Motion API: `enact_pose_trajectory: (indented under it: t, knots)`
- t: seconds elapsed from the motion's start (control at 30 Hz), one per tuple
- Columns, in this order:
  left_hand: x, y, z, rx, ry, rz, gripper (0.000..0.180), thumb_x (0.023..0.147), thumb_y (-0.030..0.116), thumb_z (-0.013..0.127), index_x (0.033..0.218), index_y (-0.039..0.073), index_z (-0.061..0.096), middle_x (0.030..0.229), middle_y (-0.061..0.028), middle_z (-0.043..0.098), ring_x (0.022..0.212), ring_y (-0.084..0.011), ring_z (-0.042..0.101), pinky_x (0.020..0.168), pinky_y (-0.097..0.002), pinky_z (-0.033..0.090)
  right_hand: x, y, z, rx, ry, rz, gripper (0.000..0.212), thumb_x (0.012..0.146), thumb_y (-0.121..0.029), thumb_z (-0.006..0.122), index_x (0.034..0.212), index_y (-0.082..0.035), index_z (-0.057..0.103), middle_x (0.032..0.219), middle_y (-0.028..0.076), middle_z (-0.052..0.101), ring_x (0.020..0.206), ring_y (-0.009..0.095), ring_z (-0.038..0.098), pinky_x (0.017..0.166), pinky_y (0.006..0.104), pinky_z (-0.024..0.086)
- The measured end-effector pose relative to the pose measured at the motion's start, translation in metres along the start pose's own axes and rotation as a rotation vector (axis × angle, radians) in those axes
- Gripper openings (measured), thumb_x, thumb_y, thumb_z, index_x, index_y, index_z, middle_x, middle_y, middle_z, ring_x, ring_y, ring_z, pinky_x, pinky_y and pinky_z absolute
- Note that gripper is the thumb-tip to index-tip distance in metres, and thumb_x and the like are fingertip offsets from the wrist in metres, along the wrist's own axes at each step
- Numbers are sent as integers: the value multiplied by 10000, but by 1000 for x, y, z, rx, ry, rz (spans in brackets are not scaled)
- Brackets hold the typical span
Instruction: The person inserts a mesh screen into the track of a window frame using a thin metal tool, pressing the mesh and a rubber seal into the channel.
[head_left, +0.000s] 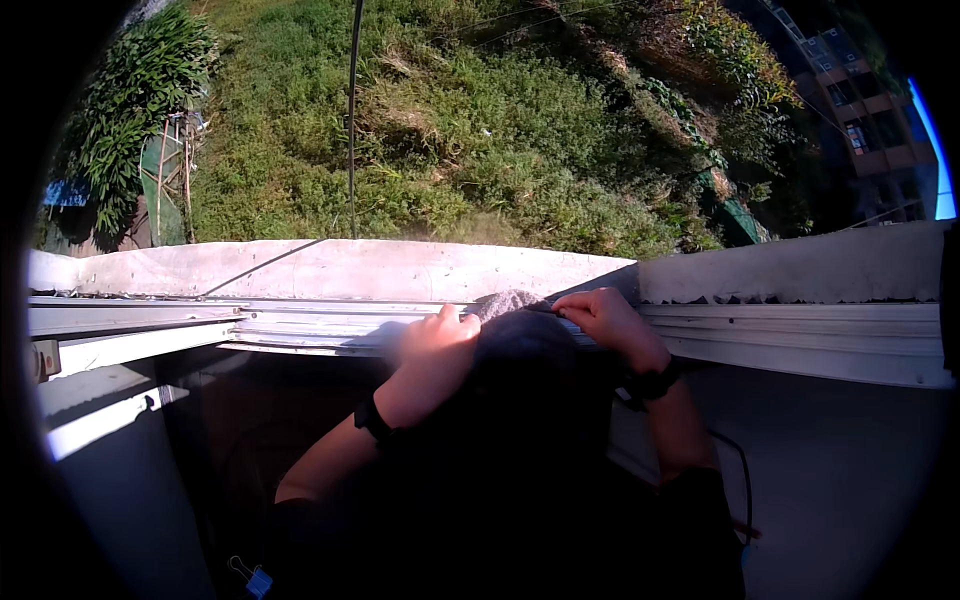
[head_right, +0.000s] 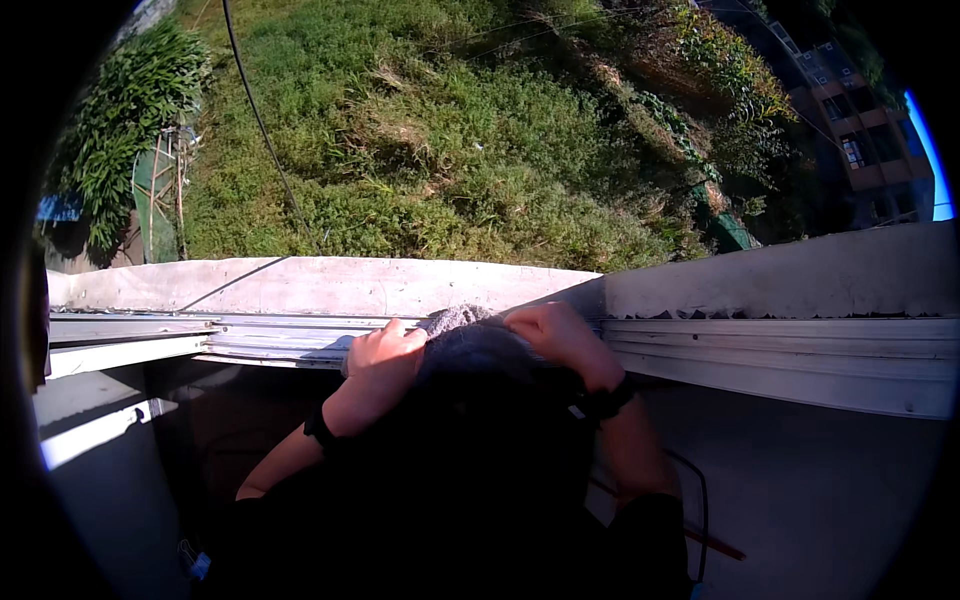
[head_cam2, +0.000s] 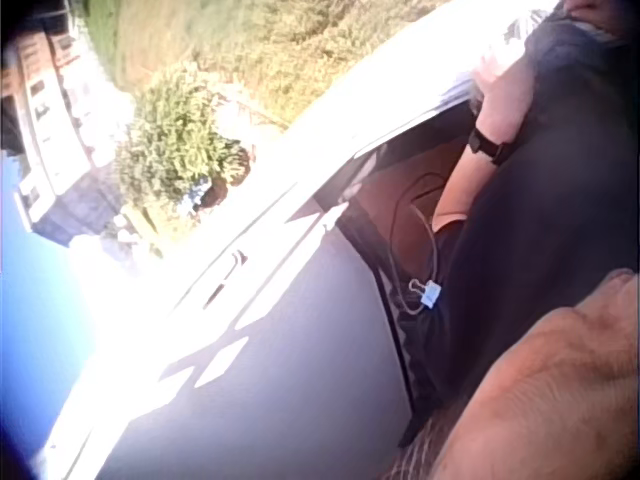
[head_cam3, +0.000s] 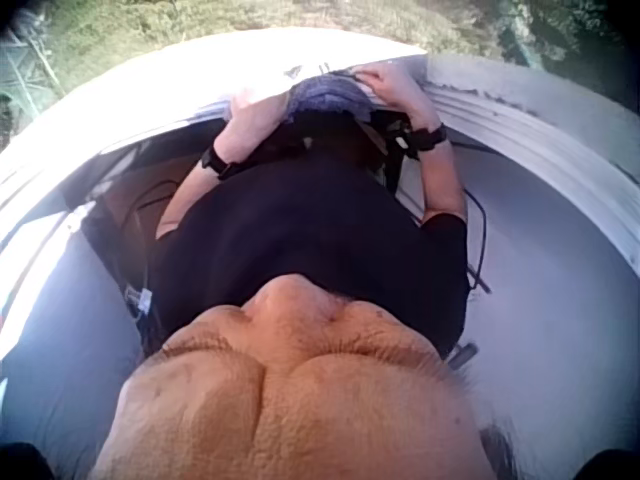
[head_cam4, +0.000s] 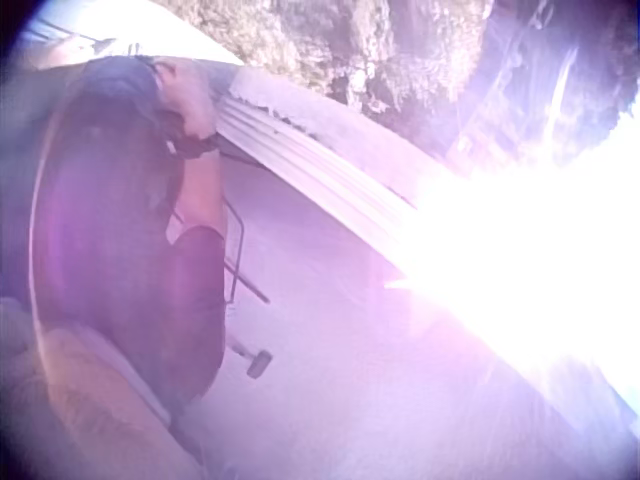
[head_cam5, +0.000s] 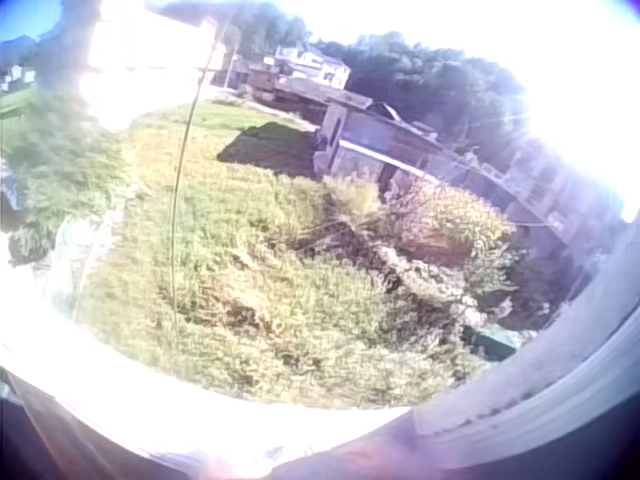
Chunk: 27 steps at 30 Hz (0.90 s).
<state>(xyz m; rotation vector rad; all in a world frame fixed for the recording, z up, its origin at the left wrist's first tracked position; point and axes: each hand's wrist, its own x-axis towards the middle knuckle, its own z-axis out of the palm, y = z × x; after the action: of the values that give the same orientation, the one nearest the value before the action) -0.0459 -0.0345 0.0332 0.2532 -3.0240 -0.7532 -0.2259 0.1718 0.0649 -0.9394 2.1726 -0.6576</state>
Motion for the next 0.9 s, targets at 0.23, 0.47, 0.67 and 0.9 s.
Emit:
enact_pose_trajectory:
  t: [0.23,0.47,0.67,0.9]
  knots:
    - [-19,-21,-19,4,85,-355,93,807,182,584,811,92,561,742,-137,565,672,-366,615,573,-491,474,22,-11,32,-83,-7,-79,182,877,-171,616,1023,-91,692,878,113,702,802,186,681,706,291,513]
    - [-35,-72,-49,183,169,-583,97,809,168,608,851,94,560,753,-147,596,694,-371,619,585,-482,484,48,-61,70,-117,35,-203,173,875,-190,606,1001,-111,694,821,123,687,749,260,674,647,335,523]
    - [-32,-87,-46,277,37,-569,117,821,178,590,857,67,583,795,-142,630,709,-349,646,602,-458,516,57,-88,84,-206,112,-314,144,853,-181,611,949,-125,703,740,135,665,683,307,649,592,385,515]
    - [-39,-78,-54,197,169,-552,111,819,177,596,827,66,605,777,-128,634,705,-345,644,607,-447,520,45,-102,74,-359,157,-347,126,844,-174,611,922,-139,703,659,118,627,622,307,628,542,390,497]
